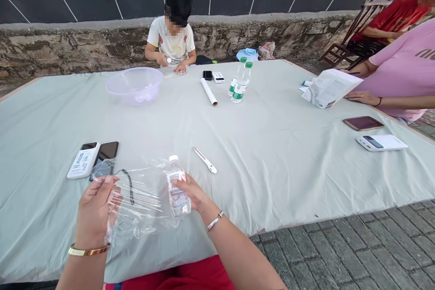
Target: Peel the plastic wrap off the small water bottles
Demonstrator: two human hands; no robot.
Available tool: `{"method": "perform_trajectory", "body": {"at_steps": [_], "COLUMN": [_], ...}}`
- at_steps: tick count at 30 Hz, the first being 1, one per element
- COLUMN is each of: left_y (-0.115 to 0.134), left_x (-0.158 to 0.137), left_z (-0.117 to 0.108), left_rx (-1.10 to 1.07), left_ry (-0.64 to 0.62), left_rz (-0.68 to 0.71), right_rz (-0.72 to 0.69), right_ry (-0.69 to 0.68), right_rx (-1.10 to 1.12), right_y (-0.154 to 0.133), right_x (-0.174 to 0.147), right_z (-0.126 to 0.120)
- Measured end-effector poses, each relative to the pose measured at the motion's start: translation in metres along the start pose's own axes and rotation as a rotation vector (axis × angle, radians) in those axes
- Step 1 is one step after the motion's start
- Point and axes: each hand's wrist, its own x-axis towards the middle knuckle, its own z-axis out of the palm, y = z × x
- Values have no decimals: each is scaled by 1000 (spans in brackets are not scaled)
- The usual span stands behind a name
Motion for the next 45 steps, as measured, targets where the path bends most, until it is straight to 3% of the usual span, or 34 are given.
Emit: {"method": "perform_trajectory", "body": {"at_steps": [4, 11, 16, 20, 22, 25, 29, 32, 36, 39, 42, 45], "left_y": [-15, -41, -29, -8, -1, 1, -10, -17, -22, -24, -22, -16], "left_x": [28, 53, 55, 50, 46, 40, 33, 29, 24, 20, 16, 10], "left_z": [-20, -43, -47, -51, -51, -46, -33, -24, -13, -5, 1, 7], "left_rx": [11, -25, -126, -143, -128, -73, -51, -48, -32, 26, 137, 279], "left_ry": [48, 4, 21, 61, 80, 97, 36, -16, -106, -193, -288, -391], "left_rz": [-91, -210, -194, -159, -140, -112, -141, -176, -171, -164, -144, -93], "right_rz": [-28, -112, -14, -24, -87, -336, -713, -887, -933, -905, -876, -910], "right_ry": [61, 131, -18, 16, 74, 175, 372, 505, 596, 615, 647, 688], "right_rx": [38, -55, 57, 80, 38, -75, -302, -506, -664, -715, -829, -864], "right_y": [-11, -25, -21, -16, -17, -30, -57, -69, -72, -71, -70, -67], "right_x": [-1, 1, 1, -3, -3, 6, 39, 71, 102, 108, 89, 51], "right_z": [-6, -10, -13, -18, -21, -21, -16, -15, -18, -21, -20, -6]}}
